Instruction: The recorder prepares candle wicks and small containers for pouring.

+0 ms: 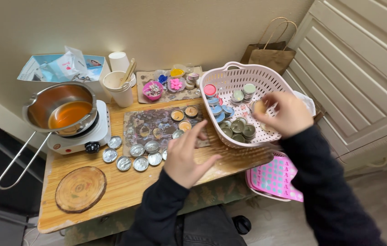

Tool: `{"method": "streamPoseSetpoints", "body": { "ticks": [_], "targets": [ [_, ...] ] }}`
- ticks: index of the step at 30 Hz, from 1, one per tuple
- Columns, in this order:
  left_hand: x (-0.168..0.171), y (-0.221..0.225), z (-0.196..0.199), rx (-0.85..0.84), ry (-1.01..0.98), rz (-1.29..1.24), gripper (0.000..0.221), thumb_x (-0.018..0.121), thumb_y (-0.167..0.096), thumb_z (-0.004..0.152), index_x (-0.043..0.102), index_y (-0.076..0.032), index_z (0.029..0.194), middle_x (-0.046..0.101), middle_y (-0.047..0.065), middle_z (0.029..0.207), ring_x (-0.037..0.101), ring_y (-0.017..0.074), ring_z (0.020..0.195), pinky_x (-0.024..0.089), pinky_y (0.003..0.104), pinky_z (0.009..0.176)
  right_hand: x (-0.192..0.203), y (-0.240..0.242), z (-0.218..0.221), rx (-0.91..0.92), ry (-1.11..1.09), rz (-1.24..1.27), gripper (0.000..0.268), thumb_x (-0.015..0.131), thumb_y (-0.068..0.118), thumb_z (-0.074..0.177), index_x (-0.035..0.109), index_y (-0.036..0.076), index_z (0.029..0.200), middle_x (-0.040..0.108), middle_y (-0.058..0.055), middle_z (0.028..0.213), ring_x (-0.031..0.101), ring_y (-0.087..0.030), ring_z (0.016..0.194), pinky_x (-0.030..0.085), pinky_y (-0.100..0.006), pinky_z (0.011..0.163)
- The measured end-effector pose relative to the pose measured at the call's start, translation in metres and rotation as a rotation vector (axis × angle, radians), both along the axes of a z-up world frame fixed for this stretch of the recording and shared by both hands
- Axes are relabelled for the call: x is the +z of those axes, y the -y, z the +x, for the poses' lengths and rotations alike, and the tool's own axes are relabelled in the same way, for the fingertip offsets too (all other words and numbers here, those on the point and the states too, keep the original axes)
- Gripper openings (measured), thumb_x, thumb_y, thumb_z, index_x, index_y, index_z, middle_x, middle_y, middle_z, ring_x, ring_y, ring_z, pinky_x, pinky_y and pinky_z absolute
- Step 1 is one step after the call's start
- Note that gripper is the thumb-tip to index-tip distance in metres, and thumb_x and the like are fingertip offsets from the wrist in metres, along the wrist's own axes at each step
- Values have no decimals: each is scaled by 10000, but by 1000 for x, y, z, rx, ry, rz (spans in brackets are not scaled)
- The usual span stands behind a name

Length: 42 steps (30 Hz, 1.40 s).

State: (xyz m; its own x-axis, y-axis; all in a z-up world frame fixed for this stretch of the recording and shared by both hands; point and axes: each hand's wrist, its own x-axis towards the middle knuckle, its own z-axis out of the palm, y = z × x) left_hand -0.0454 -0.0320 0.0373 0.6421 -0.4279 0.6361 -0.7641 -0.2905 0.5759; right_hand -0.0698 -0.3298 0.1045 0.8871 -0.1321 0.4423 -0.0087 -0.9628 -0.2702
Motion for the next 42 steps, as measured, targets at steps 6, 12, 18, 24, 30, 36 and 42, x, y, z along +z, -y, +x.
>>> {"method": "streamPoseSetpoints", "body": {
  "ticks": [6,12,18,24,30,36,42],
  "targets": [
    [-21,-29,14,116,-143,-2,701,883,-283,747,588,-104,1357,713,10,973,664,144,772,492,351,754,-42,112,72,-59,-274,-152,397,816,333,710,772,93,1023,751,-136,965,725,-307,898,575,-411,809],
    [-38,-46,17,147,-195,-70,599,852,-163,739,619,-75,1284,714,28,922,657,157,753,527,315,710,-38,98,73,-221,-556,-269,418,829,332,690,770,138,1056,765,-97,1004,727,-295,969,580,-412,846],
    [-46,-48,16,131,-234,-55,573,841,-167,756,623,-77,1279,707,31,924,641,157,730,533,313,679,-50,118,98,-176,-480,-116,428,796,382,767,777,131,1112,765,-134,993,741,-323,922,588,-409,849],
    [-52,-51,16,136,-246,-49,549,837,-171,770,630,-73,1269,703,39,906,645,152,716,540,308,691,-66,118,109,-79,-492,-117,481,827,398,707,772,114,1092,783,-131,939,747,-305,910,586,-406,844],
    [-49,-57,16,159,-254,-40,534,830,-179,779,635,-78,1265,704,41,915,666,143,724,553,314,700,-74,126,107,-109,-494,-155,529,841,431,708,765,127,1135,775,-128,966,737,-322,931,574,-413,856],
    [-50,-59,19,168,-244,-51,524,825,-172,776,643,-82,1260,711,43,931,665,151,717,551,315,720,-71,126,106,-72,-529,-95,689,890,449,629,715,132,1215,766,-133,961,738,-321,924,567,-411,847],
    [-48,-63,20,181,-261,-61,538,828,-172,777,638,-84,1273,713,38,950,676,134,756,564,300,715,-62,116,99,-82,-533,-56,725,898,427,628,690,139,1260,754,-148,995,731,-331,940,562,-419,859]
  ]
}}
